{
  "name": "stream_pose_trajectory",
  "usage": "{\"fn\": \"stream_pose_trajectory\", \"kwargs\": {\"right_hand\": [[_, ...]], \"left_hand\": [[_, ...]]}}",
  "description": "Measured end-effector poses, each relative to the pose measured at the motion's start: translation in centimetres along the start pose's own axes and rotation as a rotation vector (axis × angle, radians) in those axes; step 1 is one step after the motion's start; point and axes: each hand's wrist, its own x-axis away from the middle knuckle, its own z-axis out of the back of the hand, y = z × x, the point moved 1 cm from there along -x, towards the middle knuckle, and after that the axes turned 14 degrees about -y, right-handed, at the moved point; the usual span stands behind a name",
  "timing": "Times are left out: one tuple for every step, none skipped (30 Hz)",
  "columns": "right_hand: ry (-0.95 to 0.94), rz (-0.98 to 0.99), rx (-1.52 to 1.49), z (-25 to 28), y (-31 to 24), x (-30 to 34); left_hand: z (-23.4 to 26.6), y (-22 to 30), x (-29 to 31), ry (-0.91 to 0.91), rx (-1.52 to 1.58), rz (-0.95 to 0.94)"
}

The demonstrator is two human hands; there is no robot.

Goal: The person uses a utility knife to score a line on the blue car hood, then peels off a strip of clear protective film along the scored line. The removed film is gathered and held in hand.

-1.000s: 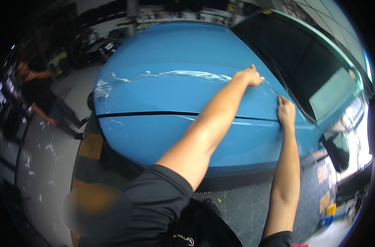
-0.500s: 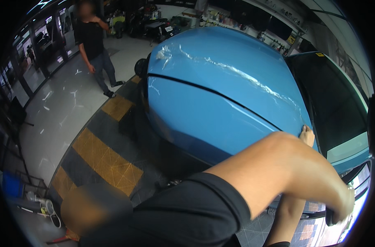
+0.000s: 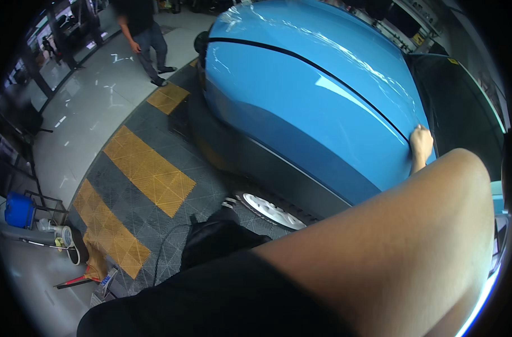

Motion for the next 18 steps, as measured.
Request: {"fn": "stream_pose_trajectory", "kwargs": {"right_hand": [[0.001, 0.004, 0.008, -0.1, 0.3, -0.3], [0.001, 0.014, 0.012, -0.3, 0.2, -0.5], [0.011, 0.019, 0.019, -0.4, 0.2, -0.7], [0.016, 0.027, 0.028, -0.6, 0.0, -0.7], [0.020, 0.037, 0.036, -0.7, -0.4, -0.6], [0.015, 0.026, 0.032, -0.7, -0.8, -0.4], [0.011, 0.008, 0.031, -0.6, -1.3, 0.0], [-0.014, -0.044, -0.011, -0.5, -1.7, 0.5], [-0.036, -0.081, -0.050, -0.4, -2.2, 1.2], [-0.035, -0.149, -0.110, 0.0, -2.7, 1.5], [-0.041, -0.150, -0.114, 0.4, -3.3, 1.9], [-0.045, -0.186, -0.130, 0.9, -3.8, 2.3], [-0.051, -0.199, -0.152, 1.2, -4.3, 2.7], [-0.052, -0.206, -0.157, 1.7, -4.6, 2.9], [-0.061, -0.207, -0.165, 2.0, -5.0, 3.1], [-0.073, -0.205, -0.174, 2.2, -5.1, 3.1], [-0.065, -0.206, -0.170, 2.3, -5.2, 3.1], [-0.073, -0.214, -0.167, 2.2, -5.1, 3.1]], "left_hand": [[-0.3, 0.3, 0.3, -0.001, 0.011, -0.002], [-0.4, 0.6, 0.7, 0.003, 0.025, -0.012], [-0.5, 0.8, 1.1, 0.003, 0.029, -0.026], [-0.6, 1.0, 1.6, 0.000, 0.029, -0.043], [-0.5, 1.2, 2.1, 0.003, 0.031, -0.062], [-0.5, 1.4, 2.6, -0.005, 0.035, -0.092], [-0.4, 1.5, 2.9, -0.006, 0.032, -0.116], [-0.1, 1.7, 2.9, -0.018, 0.028, -0.154], [0.0, 1.6, 3.0, -0.034, 0.020, -0.199], [0.6, 1.5, 2.5, -0.055, 0.012, -0.243], [0.8, 0.9, 2.4, -0.076, 0.014, -0.271], [1.0, 0.1, 2.4, -0.096, 0.028, -0.292], [1.0, -1.2, 2.7, -0.125, 0.072, -0.297], [0.6, -2.8, 3.7, -0.156, 0.136, -0.285], [0.1, -4.5, 5.2, -0.179, 0.239, -0.262], [-1.6, -7.0, 8.7, -0.115, 0.376, -0.183], [-2.8, -9.0, 12.2, -0.026, 0.385, -0.118], [-4.0, -11.0, 16.6, 0.157, 0.343, -0.086]]}}
